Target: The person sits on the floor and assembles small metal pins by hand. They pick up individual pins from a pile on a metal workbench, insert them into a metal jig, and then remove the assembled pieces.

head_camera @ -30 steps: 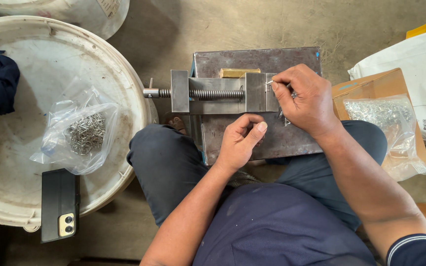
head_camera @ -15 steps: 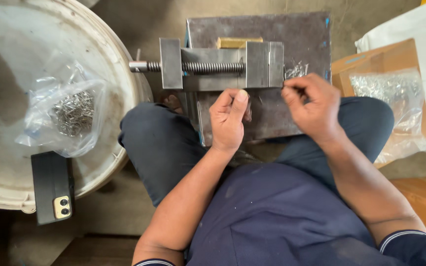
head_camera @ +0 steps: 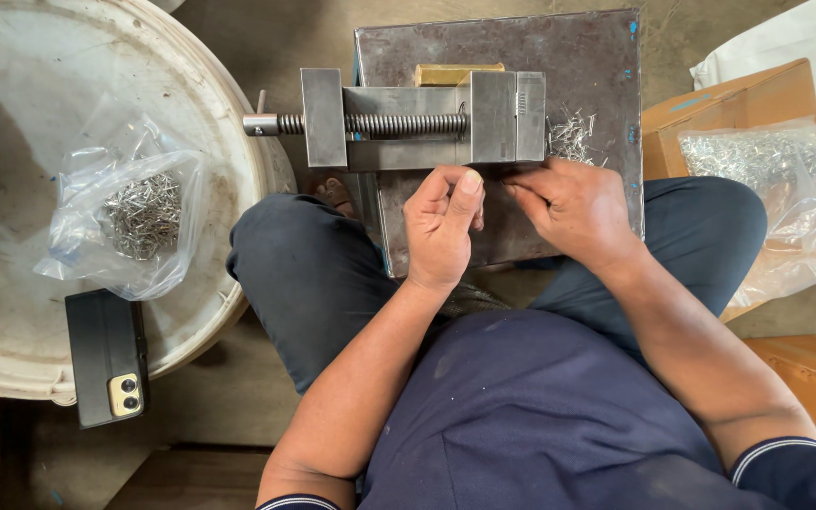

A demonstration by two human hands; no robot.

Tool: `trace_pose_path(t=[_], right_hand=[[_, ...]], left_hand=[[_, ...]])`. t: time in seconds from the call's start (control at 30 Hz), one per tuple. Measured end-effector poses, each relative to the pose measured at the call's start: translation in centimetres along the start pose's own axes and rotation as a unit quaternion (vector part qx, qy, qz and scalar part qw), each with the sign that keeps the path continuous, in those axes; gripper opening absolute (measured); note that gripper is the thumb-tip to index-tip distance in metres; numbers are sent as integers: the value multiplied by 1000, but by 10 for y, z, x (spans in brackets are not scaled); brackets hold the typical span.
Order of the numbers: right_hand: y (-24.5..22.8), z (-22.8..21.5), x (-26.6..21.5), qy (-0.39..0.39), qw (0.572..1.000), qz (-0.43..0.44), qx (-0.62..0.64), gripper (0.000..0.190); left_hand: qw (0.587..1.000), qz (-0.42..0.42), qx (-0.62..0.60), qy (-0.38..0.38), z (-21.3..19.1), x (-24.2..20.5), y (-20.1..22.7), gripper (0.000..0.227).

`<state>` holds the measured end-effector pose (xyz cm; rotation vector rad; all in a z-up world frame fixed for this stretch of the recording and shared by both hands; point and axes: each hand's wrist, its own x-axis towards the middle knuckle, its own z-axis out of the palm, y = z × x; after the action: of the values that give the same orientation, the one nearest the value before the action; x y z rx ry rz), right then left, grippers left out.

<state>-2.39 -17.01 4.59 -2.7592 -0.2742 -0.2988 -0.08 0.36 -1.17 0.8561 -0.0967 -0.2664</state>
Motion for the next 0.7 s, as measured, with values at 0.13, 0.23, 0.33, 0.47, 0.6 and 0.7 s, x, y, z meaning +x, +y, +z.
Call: trace_pose_path(t=[0.13, 0.23, 0.33, 0.47, 0.6, 0.7], right_hand=[[1, -3, -3, -8, 1000, 4, -2, 8], [0, -3, -2, -8, 1000, -5, -2, 9], [0, -3, 1, -19, 1000, -20, -10, 12], [-1, -7, 3, -34, 999, -22, -21, 10], [-4, -11, 3, -53, 997, -21, -42, 8], [-6, -12, 0, -58, 997, -15, -41, 6]], left_hand=[[1000, 4, 20, -4, 0, 0, -1, 21], [1000, 4, 26, -8, 1, -1, -1, 21], [1000, 0, 25, -8, 1, 0, 1, 20], [999, -7, 36, -6, 4, 1, 5, 19], [998, -15, 60, -13, 6, 0, 8, 18], [998, -20, 62, -25, 7, 0, 8, 18]])
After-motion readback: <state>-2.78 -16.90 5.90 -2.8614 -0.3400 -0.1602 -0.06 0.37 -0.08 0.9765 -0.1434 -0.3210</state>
